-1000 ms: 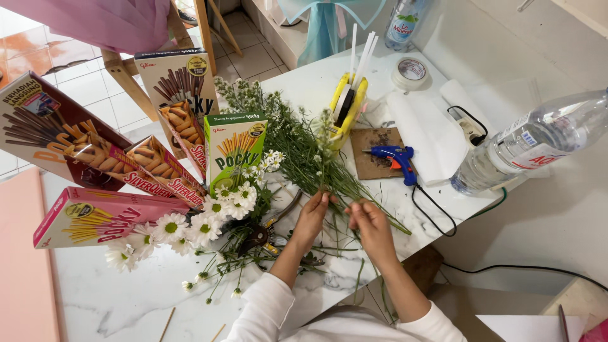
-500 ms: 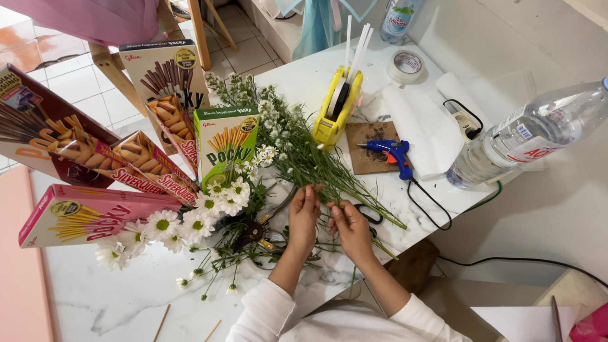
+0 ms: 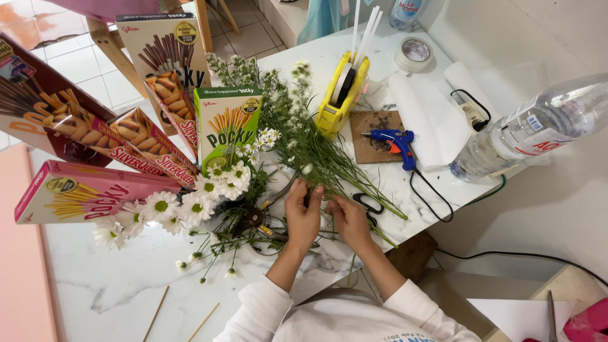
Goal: The person arranges a bouquet of flowers and snack boxes on a marble table by hand, using shears to trim flower stems and placing them among the boxes and larger flowers.
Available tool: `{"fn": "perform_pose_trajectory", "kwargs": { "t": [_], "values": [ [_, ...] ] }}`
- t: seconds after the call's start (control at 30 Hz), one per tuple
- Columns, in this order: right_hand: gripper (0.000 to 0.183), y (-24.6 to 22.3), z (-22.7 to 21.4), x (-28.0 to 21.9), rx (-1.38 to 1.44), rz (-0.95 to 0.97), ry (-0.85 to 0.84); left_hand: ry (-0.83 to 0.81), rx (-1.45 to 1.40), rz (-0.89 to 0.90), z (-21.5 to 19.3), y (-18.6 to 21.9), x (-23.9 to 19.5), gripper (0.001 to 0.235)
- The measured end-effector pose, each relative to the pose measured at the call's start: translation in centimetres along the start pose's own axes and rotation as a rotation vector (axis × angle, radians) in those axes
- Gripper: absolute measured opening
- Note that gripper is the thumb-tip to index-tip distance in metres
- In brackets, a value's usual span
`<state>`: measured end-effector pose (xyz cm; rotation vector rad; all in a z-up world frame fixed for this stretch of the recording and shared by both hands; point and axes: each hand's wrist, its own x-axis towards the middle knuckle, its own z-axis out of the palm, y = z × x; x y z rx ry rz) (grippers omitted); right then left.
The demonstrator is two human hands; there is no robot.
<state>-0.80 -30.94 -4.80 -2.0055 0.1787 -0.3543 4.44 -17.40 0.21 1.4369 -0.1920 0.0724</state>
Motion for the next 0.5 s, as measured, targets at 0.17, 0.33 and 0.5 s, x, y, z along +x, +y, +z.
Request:
{"fn": "perform_pose_trajectory", "kwargs": {
  "t": [0.17, 0.33, 0.5],
  "values": [
    [0.030, 3.2, -0.7, 0.7, 0.276, 0.110, -0.024, 0.026, -0.032, 0.227, -0.6, 3.7, -1.7, 0.016],
    [0.049, -0.9, -2.1, 1.8, 0.355, 0.159, 0.062, 0.001, 0.032, 0.333, -2.5, 2.8, -3.6, 0.012],
    [0.073, -5.1, -1.4, 3.0, -0.473, -0.519, 0.356, 0.029, 0.063, 0.342, -5.3, -3.6, -6.7, 0.008]
  ]
}}
